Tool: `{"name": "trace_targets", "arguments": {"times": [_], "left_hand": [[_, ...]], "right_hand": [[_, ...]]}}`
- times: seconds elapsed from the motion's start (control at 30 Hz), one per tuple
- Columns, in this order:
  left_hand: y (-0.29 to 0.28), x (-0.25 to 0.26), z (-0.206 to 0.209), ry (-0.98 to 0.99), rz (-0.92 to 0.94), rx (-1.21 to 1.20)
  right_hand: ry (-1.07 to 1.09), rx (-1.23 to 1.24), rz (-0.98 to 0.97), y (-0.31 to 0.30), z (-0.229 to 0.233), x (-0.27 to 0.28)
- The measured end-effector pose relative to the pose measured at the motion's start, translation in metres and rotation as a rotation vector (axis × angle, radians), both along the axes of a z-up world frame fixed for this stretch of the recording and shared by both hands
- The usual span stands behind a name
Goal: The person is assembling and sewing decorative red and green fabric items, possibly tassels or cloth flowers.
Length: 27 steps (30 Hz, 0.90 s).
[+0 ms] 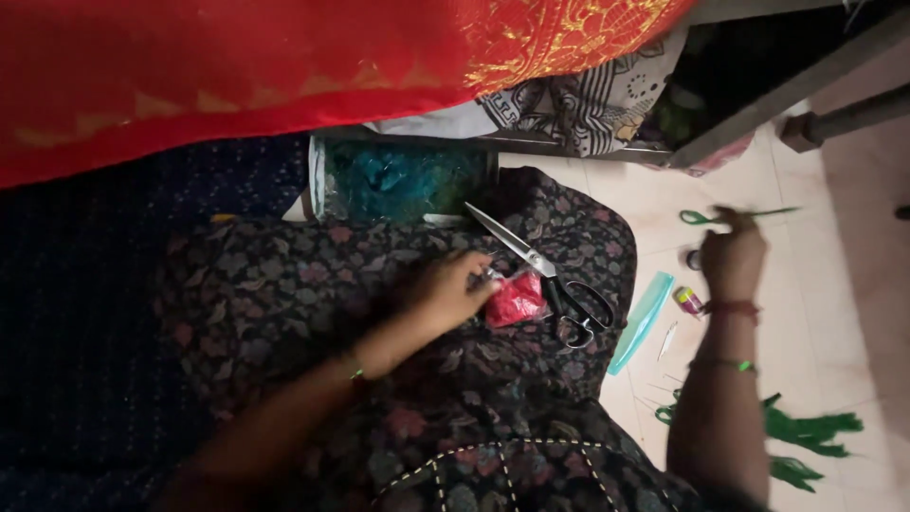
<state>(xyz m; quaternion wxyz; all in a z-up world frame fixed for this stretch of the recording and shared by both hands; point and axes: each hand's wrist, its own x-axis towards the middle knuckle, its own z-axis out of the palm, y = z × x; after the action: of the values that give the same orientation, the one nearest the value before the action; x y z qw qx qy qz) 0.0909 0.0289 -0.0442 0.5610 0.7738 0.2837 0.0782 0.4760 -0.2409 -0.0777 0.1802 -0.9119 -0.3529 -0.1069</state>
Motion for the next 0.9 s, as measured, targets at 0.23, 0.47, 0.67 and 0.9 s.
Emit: {"name": "trace_targets", "arguments": {"times": [0.23,0.47,0.67,0.9], "left_hand": [[-0.016,0.009,-0.021,-0.127,-0.102,0.141],[0.000,-0.016,0.050,-0.449,0.003,0.203],[0.001,-0.038,0.084,-0.581,0.054,-0.107],[0.017,-0.060,0.106,-0.549,0.065,0.189]], "right_hand": [[0.780,0.248,0.266,0.084,0.066,-0.186],[0.757,0.232,0.510,0.110,0.126,-0.231],[1.024,0.448,0.607,0.129,0.155,-0.252],[0.871,0.340,0.731,0.150,0.186,-0.267]]}}
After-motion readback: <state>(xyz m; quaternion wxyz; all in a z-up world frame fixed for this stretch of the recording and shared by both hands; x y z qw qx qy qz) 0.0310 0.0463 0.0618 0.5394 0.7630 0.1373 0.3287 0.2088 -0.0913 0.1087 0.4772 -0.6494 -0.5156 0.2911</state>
